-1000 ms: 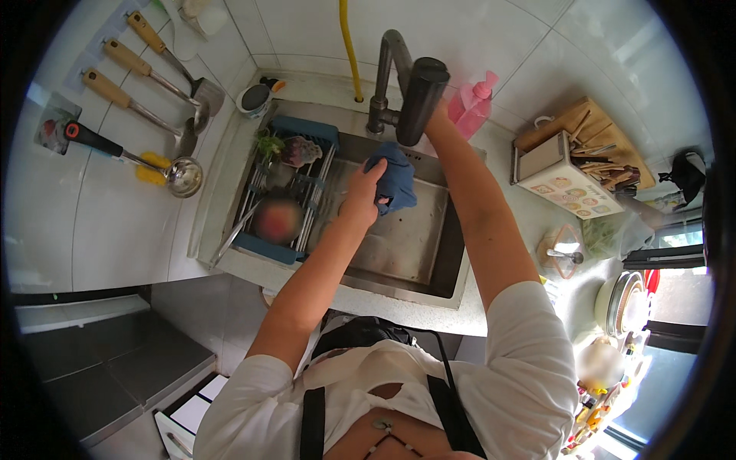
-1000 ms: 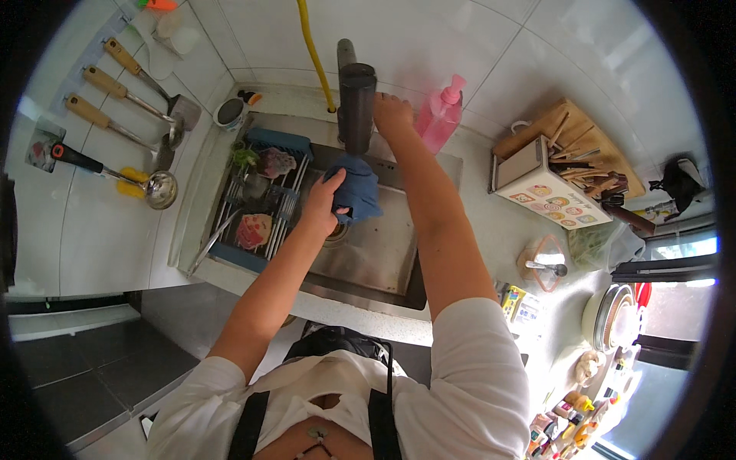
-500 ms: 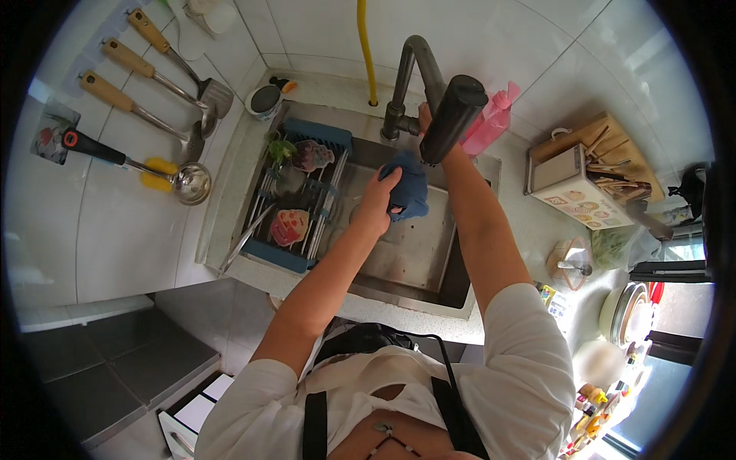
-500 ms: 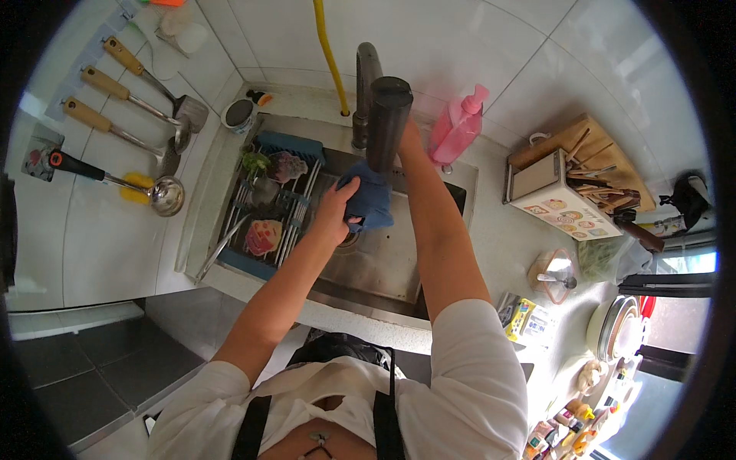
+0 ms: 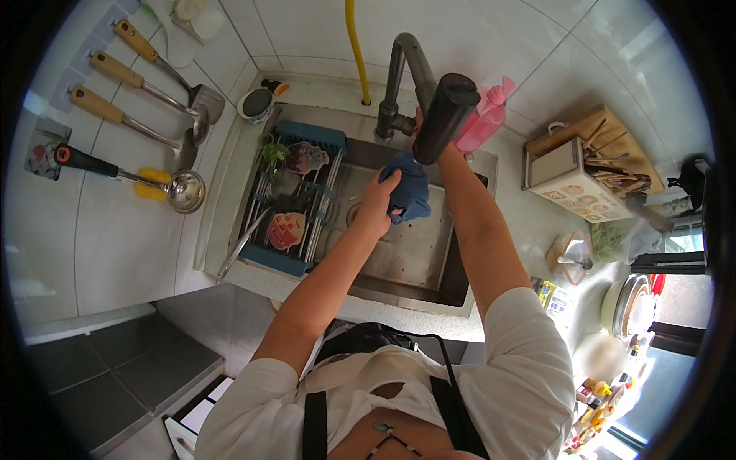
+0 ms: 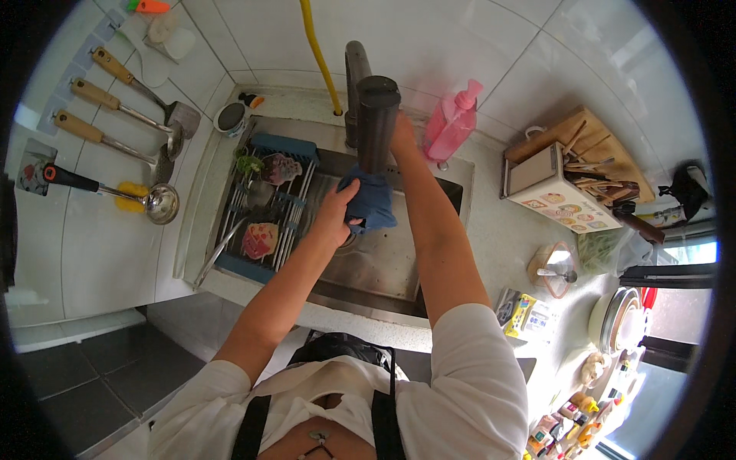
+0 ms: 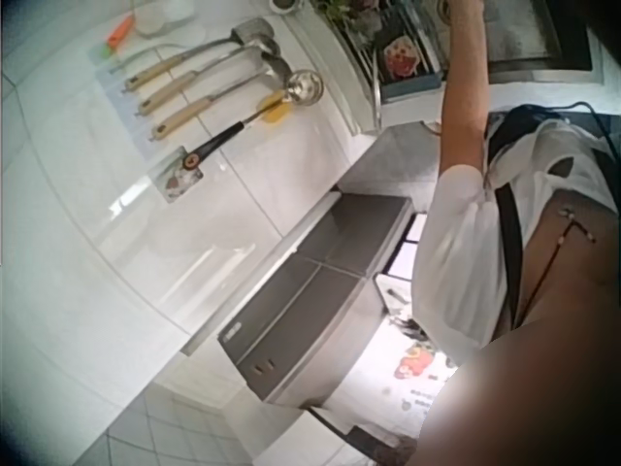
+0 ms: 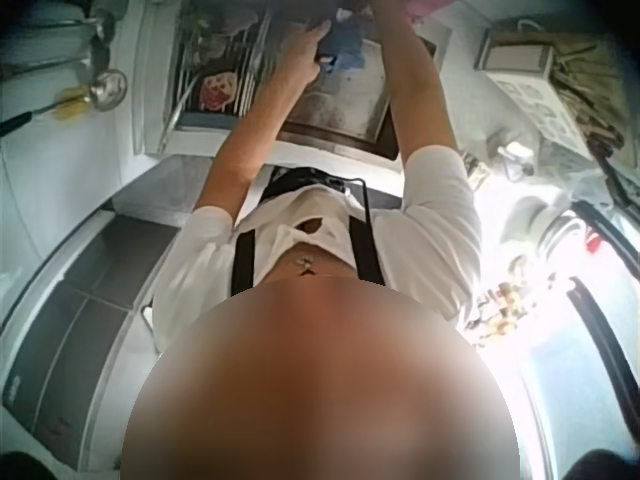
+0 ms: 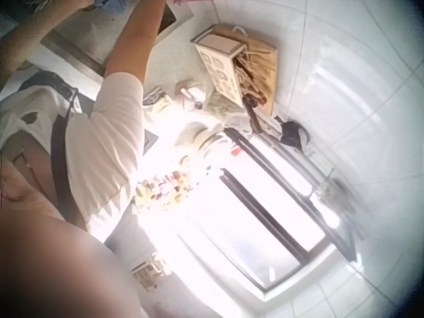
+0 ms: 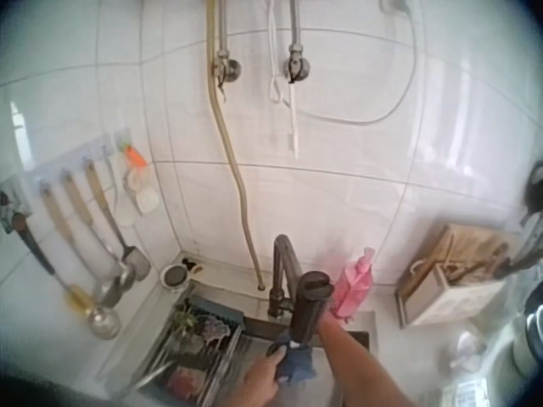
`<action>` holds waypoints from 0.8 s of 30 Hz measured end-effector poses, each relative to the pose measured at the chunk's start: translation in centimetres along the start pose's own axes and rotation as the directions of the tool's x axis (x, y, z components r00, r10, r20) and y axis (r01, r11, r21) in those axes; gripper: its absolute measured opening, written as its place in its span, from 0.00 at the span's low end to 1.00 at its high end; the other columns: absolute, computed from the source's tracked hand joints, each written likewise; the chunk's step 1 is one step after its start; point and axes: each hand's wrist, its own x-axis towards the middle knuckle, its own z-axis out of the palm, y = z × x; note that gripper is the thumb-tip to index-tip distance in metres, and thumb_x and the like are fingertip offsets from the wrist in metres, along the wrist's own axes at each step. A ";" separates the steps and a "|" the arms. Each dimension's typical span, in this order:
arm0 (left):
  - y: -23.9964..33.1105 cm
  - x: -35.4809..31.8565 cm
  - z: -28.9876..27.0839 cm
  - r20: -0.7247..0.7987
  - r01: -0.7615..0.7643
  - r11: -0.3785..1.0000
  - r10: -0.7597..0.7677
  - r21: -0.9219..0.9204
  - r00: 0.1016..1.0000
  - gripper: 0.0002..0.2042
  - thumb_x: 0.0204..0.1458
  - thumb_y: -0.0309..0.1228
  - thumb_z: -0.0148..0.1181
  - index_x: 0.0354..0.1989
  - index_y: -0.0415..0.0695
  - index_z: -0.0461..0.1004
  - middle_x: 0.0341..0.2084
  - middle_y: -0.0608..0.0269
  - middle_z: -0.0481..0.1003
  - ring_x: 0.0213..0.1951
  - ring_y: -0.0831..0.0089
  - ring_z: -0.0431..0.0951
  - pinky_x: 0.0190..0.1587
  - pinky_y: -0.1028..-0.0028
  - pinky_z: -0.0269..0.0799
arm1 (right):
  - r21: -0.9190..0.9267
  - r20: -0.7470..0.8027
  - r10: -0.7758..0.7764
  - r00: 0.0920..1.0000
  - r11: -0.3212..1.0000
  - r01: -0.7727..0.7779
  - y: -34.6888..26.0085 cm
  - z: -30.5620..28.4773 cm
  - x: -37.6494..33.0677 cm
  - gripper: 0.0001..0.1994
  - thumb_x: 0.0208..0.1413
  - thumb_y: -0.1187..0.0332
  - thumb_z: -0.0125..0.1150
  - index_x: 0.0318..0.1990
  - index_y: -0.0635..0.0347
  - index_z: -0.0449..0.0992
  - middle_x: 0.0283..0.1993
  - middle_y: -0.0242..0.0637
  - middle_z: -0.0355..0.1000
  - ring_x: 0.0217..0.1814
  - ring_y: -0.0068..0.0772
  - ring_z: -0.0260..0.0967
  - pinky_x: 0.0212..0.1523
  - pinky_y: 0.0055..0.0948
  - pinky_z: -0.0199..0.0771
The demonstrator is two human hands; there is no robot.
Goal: The person wipes a small food container with a cloth, cleans a jar of seasoning, and wipes down the kitchen countertop and sink area.
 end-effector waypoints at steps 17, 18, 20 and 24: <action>0.3 -0.7 0.6 -0.054 0.052 0.991 -0.059 -0.120 0.997 0.12 0.49 0.44 0.54 0.34 0.49 0.69 0.29 0.71 0.71 0.28 0.80 0.70 0.14 0.81 0.51 | 0.412 0.690 0.429 0.583 0.429 -0.804 -5.3 -6.4 -10.5 0.29 0.53 0.45 0.44 0.54 0.57 0.61 0.51 0.36 0.66 0.50 0.31 0.66 0.48 0.36 0.66; 0.4 -0.9 0.6 -0.034 0.048 0.988 -0.053 -0.149 0.998 0.13 0.49 0.45 0.53 0.34 0.49 0.69 0.29 0.71 0.71 0.28 0.80 0.70 0.14 0.80 0.51 | 0.446 0.809 0.380 0.448 0.098 -0.890 -8.0 -6.9 -12.4 0.31 0.52 0.41 0.41 0.54 0.56 0.61 0.52 0.36 0.65 0.51 0.32 0.64 0.49 0.36 0.65; 0.4 -1.0 0.7 0.003 0.029 0.984 -0.029 -0.175 1.000 0.13 0.50 0.45 0.52 0.35 0.49 0.69 0.31 0.70 0.71 0.30 0.79 0.71 0.16 0.79 0.55 | 0.497 0.868 0.225 0.444 -0.370 -0.785 -11.4 -7.7 -14.8 0.31 0.50 0.40 0.41 0.53 0.55 0.62 0.51 0.38 0.65 0.51 0.37 0.64 0.51 0.38 0.64; -0.5 0.3 -1.3 -0.001 -0.119 0.989 0.120 -0.082 0.993 0.15 0.51 0.44 0.51 0.40 0.47 0.68 0.36 0.67 0.71 0.37 0.74 0.71 0.31 0.72 0.65 | 0.696 0.683 0.293 0.669 -0.541 -0.473 -12.1 -5.9 -15.8 0.25 0.51 0.46 0.48 0.49 0.55 0.66 0.47 0.40 0.68 0.47 0.41 0.66 0.50 0.41 0.65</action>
